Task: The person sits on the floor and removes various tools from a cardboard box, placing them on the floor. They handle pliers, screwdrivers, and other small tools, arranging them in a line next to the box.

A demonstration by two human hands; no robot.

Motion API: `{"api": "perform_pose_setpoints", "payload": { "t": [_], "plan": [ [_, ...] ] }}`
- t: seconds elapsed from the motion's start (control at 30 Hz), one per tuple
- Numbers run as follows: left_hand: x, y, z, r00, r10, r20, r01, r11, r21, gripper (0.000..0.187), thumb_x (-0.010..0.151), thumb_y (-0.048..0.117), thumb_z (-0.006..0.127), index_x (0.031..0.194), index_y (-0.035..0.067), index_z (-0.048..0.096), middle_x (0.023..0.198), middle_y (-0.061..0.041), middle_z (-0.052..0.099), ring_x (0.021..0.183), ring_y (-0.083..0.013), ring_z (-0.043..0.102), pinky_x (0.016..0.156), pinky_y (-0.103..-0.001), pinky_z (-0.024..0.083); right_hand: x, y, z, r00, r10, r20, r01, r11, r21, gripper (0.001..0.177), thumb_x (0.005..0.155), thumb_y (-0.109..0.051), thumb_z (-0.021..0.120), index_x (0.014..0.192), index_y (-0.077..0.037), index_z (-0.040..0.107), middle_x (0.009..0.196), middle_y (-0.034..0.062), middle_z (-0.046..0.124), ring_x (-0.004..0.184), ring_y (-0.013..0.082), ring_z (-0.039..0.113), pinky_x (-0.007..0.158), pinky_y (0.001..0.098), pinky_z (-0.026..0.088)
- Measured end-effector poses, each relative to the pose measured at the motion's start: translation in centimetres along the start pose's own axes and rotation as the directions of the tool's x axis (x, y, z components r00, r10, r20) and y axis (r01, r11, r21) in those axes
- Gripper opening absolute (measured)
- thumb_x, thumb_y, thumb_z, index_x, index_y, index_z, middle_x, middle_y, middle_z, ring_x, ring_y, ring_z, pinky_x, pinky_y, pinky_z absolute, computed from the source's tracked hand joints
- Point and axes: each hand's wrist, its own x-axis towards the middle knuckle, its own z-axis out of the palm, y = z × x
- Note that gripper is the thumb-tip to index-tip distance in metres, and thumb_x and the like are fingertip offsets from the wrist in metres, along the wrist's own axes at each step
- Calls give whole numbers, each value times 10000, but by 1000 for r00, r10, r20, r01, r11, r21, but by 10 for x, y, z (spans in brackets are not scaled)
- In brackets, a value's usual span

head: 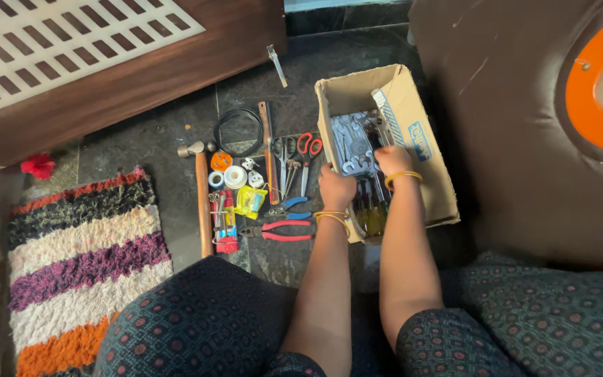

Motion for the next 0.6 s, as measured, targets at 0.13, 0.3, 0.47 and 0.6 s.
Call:
{"api": "perform_pose_setpoints", "payload": {
  "t": [0.13,0.3,0.47,0.6],
  "plan": [
    [32,-2,-9,992,-35,125,9,980,198,569,757,213,688,1253,-31,556,1212,-324,659,1165,-466,640,1006,-472,514,11,50,-3,982,52,183,0,962,-274,337,907,-328,692,1043,-32,779,1094,256,712,1076,419,674,971,475,509],
    [48,4,-8,984,-68,163,14,950,311,506,754,220,672,1185,-41,631,1176,-324,686,1149,-449,667,993,-454,535,10,42,9,970,11,244,29,987,-158,310,898,-280,682,1041,-21,775,1085,250,716,1047,414,692,935,474,523],
    [45,9,-11,987,-65,144,17,949,315,511,731,239,698,1147,-55,651,1144,-322,688,1133,-445,666,974,-453,539,-15,11,8,884,253,394,-192,963,-188,264,882,-264,716,950,-16,778,984,224,786,931,355,764,824,452,561],
    [45,15,-11,991,-26,128,-17,946,323,452,733,230,693,1070,-70,689,1092,-331,699,1089,-445,686,945,-457,554,-13,10,28,832,340,439,-214,926,-311,222,827,-188,748,883,22,791,984,225,809,908,347,799,790,448,609]
  ]
}}
